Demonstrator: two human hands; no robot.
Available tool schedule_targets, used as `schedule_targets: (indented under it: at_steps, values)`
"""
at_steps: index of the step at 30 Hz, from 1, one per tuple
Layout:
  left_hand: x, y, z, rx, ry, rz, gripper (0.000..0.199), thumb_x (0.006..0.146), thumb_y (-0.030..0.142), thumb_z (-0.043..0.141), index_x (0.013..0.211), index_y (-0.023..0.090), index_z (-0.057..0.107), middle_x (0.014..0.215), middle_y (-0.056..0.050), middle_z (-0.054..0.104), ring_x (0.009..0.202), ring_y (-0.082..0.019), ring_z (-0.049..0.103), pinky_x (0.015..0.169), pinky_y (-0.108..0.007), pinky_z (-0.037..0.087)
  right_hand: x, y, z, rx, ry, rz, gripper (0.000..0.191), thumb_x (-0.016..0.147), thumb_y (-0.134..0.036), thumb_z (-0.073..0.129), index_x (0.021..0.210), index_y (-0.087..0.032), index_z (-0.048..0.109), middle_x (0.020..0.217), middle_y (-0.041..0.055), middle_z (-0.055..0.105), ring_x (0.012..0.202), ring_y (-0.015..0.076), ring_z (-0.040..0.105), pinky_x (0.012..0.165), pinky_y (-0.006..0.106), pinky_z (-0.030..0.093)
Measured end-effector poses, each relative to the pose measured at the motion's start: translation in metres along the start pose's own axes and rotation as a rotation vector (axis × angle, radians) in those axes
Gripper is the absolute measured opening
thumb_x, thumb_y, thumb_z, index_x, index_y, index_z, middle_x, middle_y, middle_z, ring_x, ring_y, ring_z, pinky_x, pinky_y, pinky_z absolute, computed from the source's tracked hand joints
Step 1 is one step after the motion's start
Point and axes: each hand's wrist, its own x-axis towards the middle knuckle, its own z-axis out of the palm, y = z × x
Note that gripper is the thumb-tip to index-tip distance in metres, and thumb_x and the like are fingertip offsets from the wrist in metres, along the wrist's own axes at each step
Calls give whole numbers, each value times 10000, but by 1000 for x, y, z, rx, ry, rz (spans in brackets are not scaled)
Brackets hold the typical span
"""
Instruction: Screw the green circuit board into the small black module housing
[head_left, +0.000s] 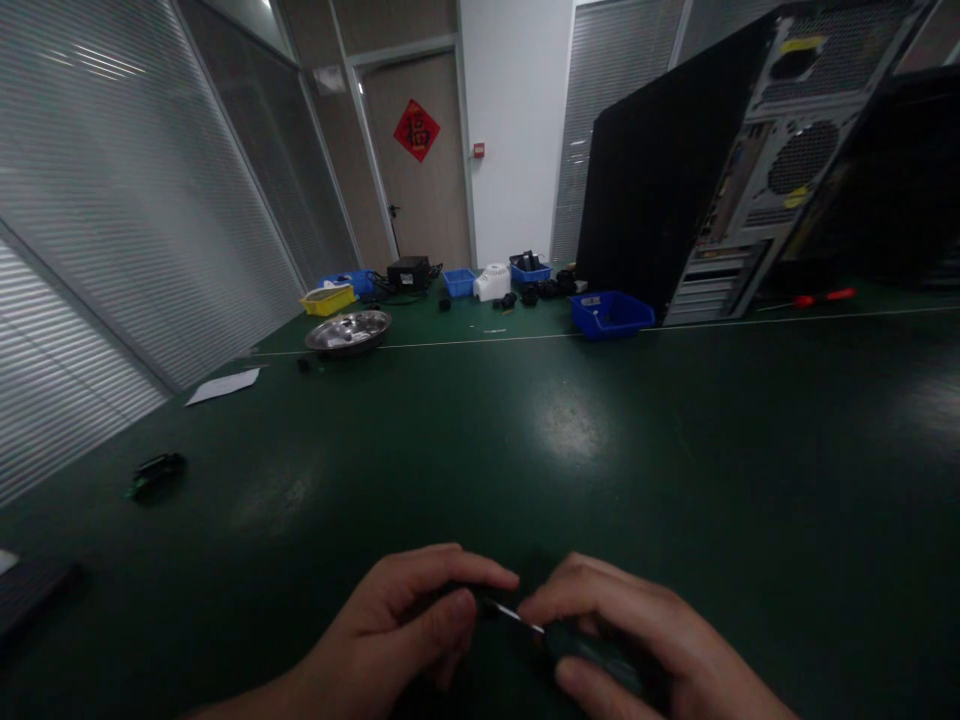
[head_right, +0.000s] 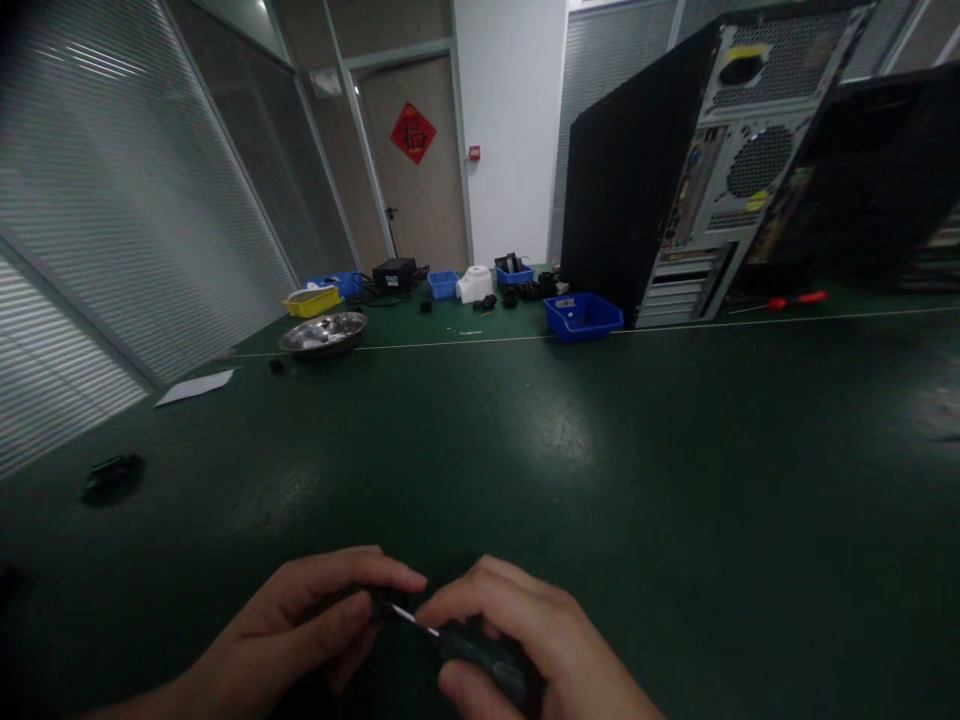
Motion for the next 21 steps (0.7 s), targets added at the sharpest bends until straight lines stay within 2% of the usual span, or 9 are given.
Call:
schedule_targets:
  at_steps: [4,11,14,21]
  values:
    - [0,0,0,-39,-45,-2,337,860,441,585,1054,198,715,704,-12,506,523,-59,434,500,-182,313,-1,0,-1,42,-15,-9,228,807,-153,619,991,-260,701,887,26,715,802,157,681,729,219,549]
    - [-2,-1,1,-36,5,-24,370,863,454,579,1087,176,676,632,6,483,545,-74,431,505,-183,301,-1,0,1,23,8,-18,234,793,-155,629,988,-260,702,887,31,714,791,162,680,722,224,545]
    - [-2,-1,1,-33,0,-34,376,858,451,590,1112,175,622,665,11,496,541,-66,430,500,-179,299,-2,2,1,30,22,1,238,789,-148,627,983,-262,705,884,32,715,779,163,680,711,223,543]
    - [2,5,1,-110,-6,-70,323,796,423,678,945,173,538,621,52,480,466,-38,400,454,-159,273,-3,4,0,85,-36,33,212,812,-247,621,1005,-262,705,891,50,707,759,175,671,660,235,547]
